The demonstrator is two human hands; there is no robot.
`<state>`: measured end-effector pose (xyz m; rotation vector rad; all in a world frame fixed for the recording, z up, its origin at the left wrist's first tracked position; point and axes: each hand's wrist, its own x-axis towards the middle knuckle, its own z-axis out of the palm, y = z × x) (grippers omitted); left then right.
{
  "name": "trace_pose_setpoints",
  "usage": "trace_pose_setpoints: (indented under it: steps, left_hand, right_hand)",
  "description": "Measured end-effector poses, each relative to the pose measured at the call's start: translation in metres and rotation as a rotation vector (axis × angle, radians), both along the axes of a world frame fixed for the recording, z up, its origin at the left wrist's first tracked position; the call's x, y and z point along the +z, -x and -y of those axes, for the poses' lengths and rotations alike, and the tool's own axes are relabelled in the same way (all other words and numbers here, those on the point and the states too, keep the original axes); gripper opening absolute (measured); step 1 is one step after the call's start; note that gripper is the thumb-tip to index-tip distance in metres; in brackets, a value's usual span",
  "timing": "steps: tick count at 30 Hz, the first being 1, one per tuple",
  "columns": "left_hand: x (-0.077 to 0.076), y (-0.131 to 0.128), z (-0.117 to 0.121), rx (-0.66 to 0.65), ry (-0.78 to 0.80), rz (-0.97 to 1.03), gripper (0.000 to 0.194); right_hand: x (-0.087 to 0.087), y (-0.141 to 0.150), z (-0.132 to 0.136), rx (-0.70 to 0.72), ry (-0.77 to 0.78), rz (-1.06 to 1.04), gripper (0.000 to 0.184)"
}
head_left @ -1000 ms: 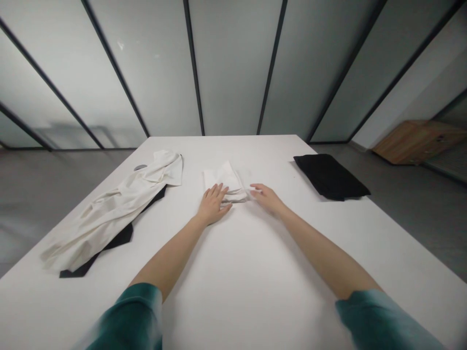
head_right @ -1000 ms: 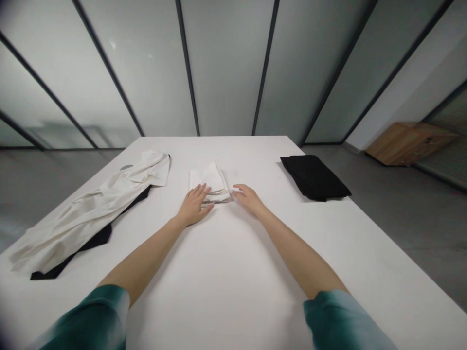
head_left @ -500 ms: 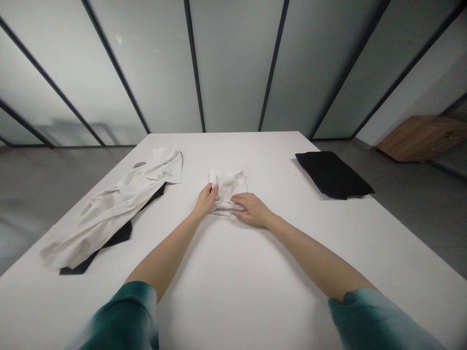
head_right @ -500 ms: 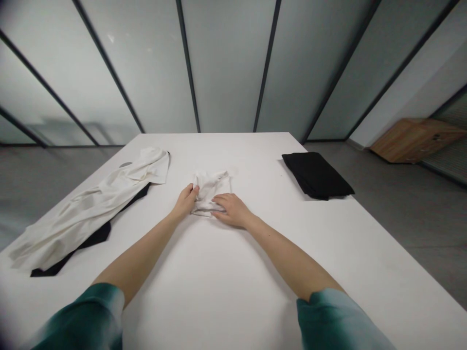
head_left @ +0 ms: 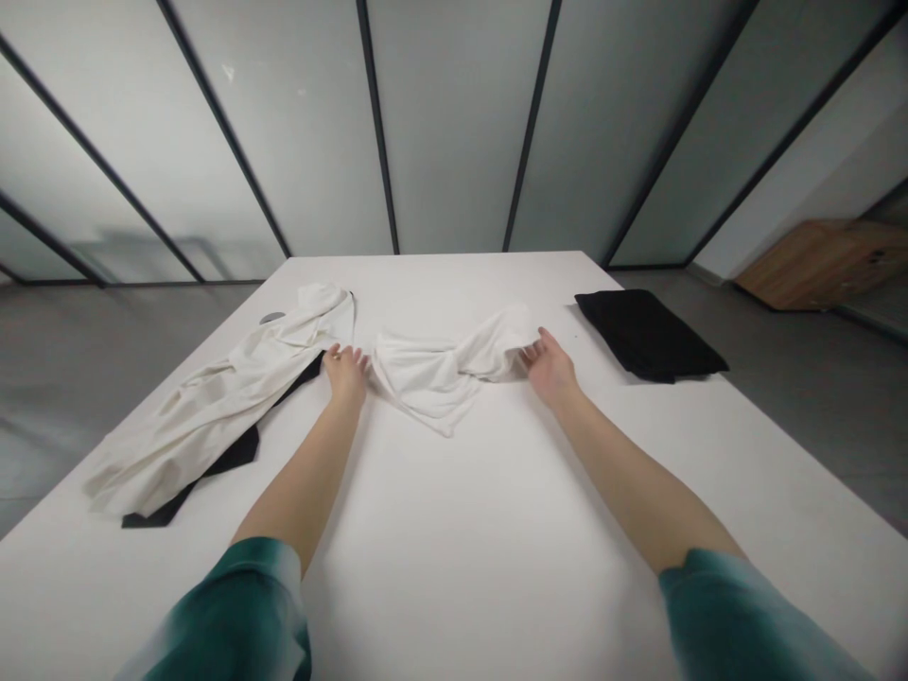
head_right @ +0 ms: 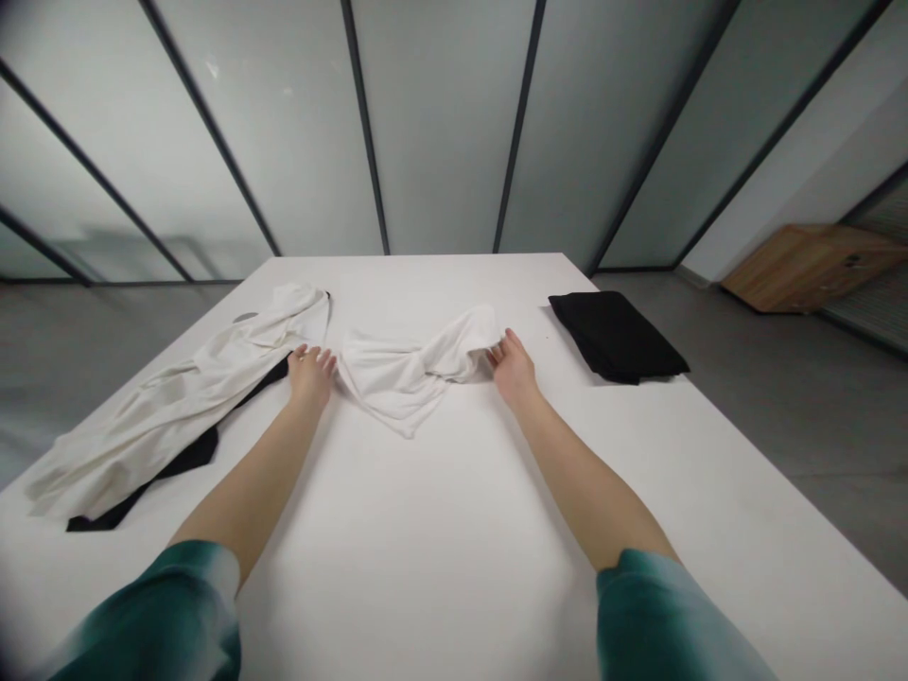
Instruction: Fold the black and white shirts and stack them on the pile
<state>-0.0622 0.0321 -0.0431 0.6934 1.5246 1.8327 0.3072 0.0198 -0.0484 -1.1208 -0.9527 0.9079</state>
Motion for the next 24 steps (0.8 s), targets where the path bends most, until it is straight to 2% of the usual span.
trace_pose_setpoints:
  steps: [2, 3, 5, 8, 10, 11, 13, 16, 19, 21, 24]
  left_hand:
    - [0.004, -0.001, 0.005, 0.043, -0.054, -0.226, 0.036]
    - [0.006, -0.005, 0.010, 0.011, -0.091, -0.367, 0.037]
    - [0.010, -0.022, 0.023, -0.186, -0.166, -0.666, 0.037]
    - [0.015, -0.055, 0.046, -0.651, -0.241, -1.103, 0.047]
    - [0.015, -0.073, 0.058, -0.886, -0.247, -1.333, 0.051]
    - [0.015, -0.078, 0.061, -0.953, -0.232, -1.408, 0.047]
    - [0.015, -0.082, 0.063, -0.989, -0.188, -1.463, 0.033]
    - [0.015, -0.076, 0.056, -0.981, -0.134, -1.309, 0.028]
    - [0.013, -0.066, 0.047, -0.931, -0.038, -0.890, 0.041]
    - [0.010, -0.060, 0.041, -0.809, 0.002, -0.542, 0.046]
    - [0.006, -0.053, 0.030, -0.559, -0.035, -0.178, 0.043]
  right_hand:
    - [-0.006, -0.010, -0.004, -0.105, -0.043, 0.086, 0.050]
    - [-0.010, -0.012, -0.004, -0.150, -0.059, 0.167, 0.053]
    - [-0.015, -0.011, -0.001, -0.180, -0.100, 0.376, 0.058]
    - [-0.018, 0.001, 0.009, -0.009, -0.181, 0.782, 0.056]
    - [-0.014, 0.012, 0.017, 0.156, -0.199, 1.071, 0.052]
    - [-0.011, 0.017, 0.021, 0.217, -0.184, 1.195, 0.050]
    - [-0.002, 0.026, 0.029, 0.272, -0.123, 1.375, 0.049]
    - [0.011, 0.032, 0.036, 0.258, -0.039, 1.471, 0.046]
    - [0.017, 0.030, 0.036, 0.280, -0.046, 1.407, 0.035]
    - [0.016, 0.026, 0.033, 0.325, -0.094, 1.296, 0.032]
    - [0.015, 0.020, 0.029, 0.299, -0.111, 1.073, 0.047]
